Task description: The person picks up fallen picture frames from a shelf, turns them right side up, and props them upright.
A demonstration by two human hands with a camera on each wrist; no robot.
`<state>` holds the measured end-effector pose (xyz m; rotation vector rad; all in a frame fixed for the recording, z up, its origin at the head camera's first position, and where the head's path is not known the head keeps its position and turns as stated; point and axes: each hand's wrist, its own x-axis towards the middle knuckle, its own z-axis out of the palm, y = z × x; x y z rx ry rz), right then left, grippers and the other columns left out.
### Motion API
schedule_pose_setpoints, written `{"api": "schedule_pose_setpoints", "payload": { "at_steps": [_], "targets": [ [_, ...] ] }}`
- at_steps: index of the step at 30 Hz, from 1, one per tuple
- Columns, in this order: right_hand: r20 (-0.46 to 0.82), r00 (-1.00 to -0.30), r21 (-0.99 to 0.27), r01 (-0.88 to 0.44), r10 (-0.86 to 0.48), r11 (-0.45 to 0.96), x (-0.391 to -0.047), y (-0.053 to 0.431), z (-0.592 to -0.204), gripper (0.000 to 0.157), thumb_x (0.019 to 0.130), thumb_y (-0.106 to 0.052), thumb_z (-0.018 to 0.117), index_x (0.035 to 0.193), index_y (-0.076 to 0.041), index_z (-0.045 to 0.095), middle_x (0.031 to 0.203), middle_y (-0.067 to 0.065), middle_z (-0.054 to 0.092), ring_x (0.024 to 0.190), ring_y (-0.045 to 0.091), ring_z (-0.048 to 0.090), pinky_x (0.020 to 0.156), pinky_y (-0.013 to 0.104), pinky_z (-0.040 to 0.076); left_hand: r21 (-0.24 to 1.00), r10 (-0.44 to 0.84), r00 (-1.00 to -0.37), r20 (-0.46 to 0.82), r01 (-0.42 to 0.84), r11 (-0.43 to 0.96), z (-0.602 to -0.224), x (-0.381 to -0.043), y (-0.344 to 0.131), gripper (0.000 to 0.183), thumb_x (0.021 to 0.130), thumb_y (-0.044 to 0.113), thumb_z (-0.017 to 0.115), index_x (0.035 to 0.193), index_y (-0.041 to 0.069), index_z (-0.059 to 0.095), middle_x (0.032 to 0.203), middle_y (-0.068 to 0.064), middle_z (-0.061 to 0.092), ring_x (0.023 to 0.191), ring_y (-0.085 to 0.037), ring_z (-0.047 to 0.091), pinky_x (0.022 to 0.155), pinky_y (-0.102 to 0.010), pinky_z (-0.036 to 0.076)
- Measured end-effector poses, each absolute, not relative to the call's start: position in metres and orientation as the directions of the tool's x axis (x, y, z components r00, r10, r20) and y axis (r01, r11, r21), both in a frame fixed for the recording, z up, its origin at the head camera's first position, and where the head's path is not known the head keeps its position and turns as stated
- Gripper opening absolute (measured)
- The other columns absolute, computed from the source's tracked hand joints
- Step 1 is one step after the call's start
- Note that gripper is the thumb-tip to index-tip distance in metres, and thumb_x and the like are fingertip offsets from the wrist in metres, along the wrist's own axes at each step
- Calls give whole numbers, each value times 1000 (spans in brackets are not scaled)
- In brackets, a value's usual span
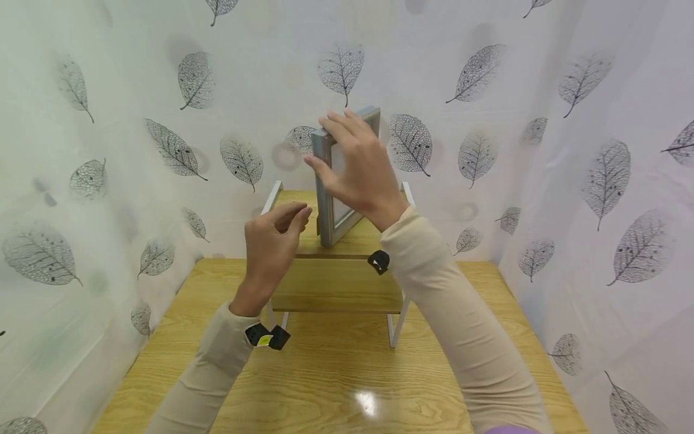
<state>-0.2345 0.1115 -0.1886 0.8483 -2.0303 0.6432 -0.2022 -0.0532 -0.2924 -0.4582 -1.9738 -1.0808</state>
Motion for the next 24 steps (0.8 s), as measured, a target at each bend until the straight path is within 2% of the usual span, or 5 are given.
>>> {"api": "schedule_pose_setpoints", "payload": {
  "at_steps": [10,19,24],
  "targets": [
    [836,-421,-133,-778,-352,615,-238,114,-188,52,85,-29,70,127,-3,57,130,13,57,130,25,44,110,31,31,556,-24,-665,747,604,572,-296,-205,-58,19,90,18,66,100,4,73,90,-5,73,70,-9,68,64,-20,55],
    [827,-420,-154,-809,-374,568,-240,118,-185,51,84,-26,71,127,-2,58,131,11,56,131,22,43,109,30,32,565,-1,-684,729,602,564,-296,-206,-58,19,90,17,66,102,4,72,85,-5,73,66,-7,66,60,-19,54],
    [816,-425,-172,-825,-390,539,-241,121,-184,52,84,-24,73,128,-3,57,132,10,56,131,19,42,109,28,31,575,22,-701,713,602,554,-295,-206,-58,19,90,17,65,103,4,72,92,-6,73,73,-10,68,65,-20,55]
  ]
}}
